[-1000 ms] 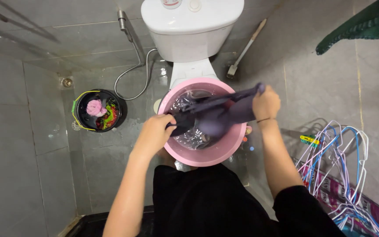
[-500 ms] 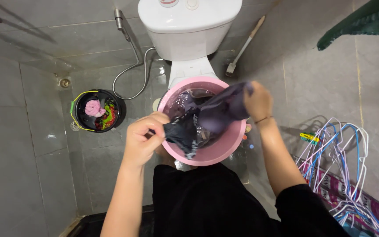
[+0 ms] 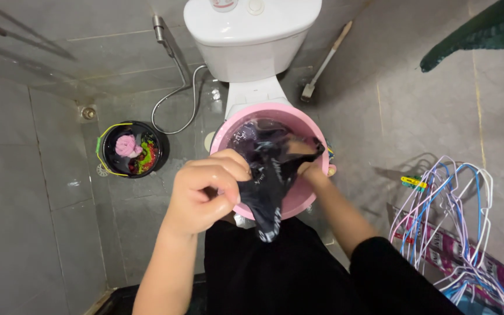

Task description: Washing clothes by hand using water and detergent in buckets within a bathroom setting.

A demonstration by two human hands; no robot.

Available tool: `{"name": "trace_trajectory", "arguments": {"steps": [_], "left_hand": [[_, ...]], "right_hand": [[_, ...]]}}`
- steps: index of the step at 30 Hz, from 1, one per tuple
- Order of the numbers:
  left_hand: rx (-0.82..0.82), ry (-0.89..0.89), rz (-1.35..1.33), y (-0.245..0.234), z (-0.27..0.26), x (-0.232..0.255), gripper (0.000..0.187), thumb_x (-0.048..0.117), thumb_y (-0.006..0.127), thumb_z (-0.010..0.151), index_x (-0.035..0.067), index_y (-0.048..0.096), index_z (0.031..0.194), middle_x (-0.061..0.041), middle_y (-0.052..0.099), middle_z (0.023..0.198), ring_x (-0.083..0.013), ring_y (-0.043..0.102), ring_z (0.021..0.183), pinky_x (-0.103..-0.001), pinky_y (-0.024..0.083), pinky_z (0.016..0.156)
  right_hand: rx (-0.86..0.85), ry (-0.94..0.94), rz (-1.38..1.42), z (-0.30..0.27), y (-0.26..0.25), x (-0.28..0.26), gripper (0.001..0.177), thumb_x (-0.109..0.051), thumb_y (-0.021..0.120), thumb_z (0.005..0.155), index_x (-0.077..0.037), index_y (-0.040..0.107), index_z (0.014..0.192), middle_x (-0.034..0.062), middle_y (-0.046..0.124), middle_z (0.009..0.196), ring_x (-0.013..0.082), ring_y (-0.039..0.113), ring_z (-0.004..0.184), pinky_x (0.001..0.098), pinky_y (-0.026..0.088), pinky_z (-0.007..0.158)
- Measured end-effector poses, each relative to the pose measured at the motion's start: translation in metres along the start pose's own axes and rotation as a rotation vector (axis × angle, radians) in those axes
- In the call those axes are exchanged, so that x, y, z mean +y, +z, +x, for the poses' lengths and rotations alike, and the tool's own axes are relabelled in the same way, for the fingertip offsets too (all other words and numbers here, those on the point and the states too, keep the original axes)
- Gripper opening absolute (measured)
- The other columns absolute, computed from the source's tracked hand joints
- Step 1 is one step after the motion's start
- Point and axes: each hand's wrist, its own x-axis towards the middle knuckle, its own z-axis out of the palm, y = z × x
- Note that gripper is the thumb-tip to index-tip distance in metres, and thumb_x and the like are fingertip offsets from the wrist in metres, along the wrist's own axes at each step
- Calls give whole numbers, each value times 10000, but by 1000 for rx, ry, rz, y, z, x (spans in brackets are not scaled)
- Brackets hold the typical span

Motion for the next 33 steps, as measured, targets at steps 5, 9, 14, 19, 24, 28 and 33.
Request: {"name": "trace_trajectory", "arguments": {"steps": [5, 9, 14, 19, 24, 28, 33], "left_hand": [[-26, -137, 133, -15, -34, -57, 129, -84, 607, 694, 25, 618, 763, -87, 672, 853, -254, 658, 871, -342, 532, 803], [88, -317, 266, -34, -63, -117, 100, -61, 633, 741, 33, 624, 772, -88, 666, 840, -259, 662, 815, -339, 519, 770], [37, -579, 881, -32, -81, -217, 135, 39, 704, 747, 81, 732, 872, -101, 705, 995, -304, 635, 1042, -433, 478, 915], [-158, -635, 1391, -13, -95, -264, 546, 152, 777, 661, 124, 712, 1203, -232, 486, 1483, -405, 395, 1336, -594, 320, 1018], [-137, -640, 1281, 0, -118, -293, 507, 179, 756, 750, 124, 681, 1248, -197, 441, 1512, -398, 385, 1400, -583, 363, 1072], [-114, -786, 1169, 4, -131, -302, 457, 206, 742, 790, 138, 682, 1238, -144, 467, 1504, -368, 411, 1391, -559, 405, 1057], [-128, -931, 1074, 11, -145, -310, 436, 230, 736, 816, 158, 681, 1243, -128, 490, 1491, -335, 439, 1371, -549, 415, 1062]], "right_hand": [[107, 46, -421, 9, -64, 10, 300, -164, 614, 852, -60, 743, 1103, 242, 728, 1039, 420, 697, 988, 462, 543, 858], [116, -171, -210, -42, -117, -86, 302, -92, 605, 913, -32, 717, 1187, 230, 742, 1077, 363, 739, 998, 397, 547, 870], [98, -320, -88, -124, -140, -219, 373, 22, 593, 881, 2, 665, 1246, 198, 733, 1187, 296, 724, 1117, 346, 531, 949], [212, -501, -68, -165, -150, -262, 398, 53, 577, 880, -2, 653, 1266, 202, 707, 1311, 295, 702, 1255, 356, 513, 1083], [234, -303, -139, -116, -114, -231, 346, -68, 657, 929, -8, 659, 1270, 207, 728, 1175, 325, 743, 1040, 361, 554, 896], [251, -420, -356, -28, 1, -71, 421, -149, 675, 929, -56, 613, 1335, 196, 653, 1350, 362, 630, 1238, 469, 516, 1046], [-239, 200, -684, 2, 88, -4, 777, -414, 750, 864, -315, 384, 1542, 231, 139, 1662, 574, 516, 1227, 544, 480, 1021]]}}
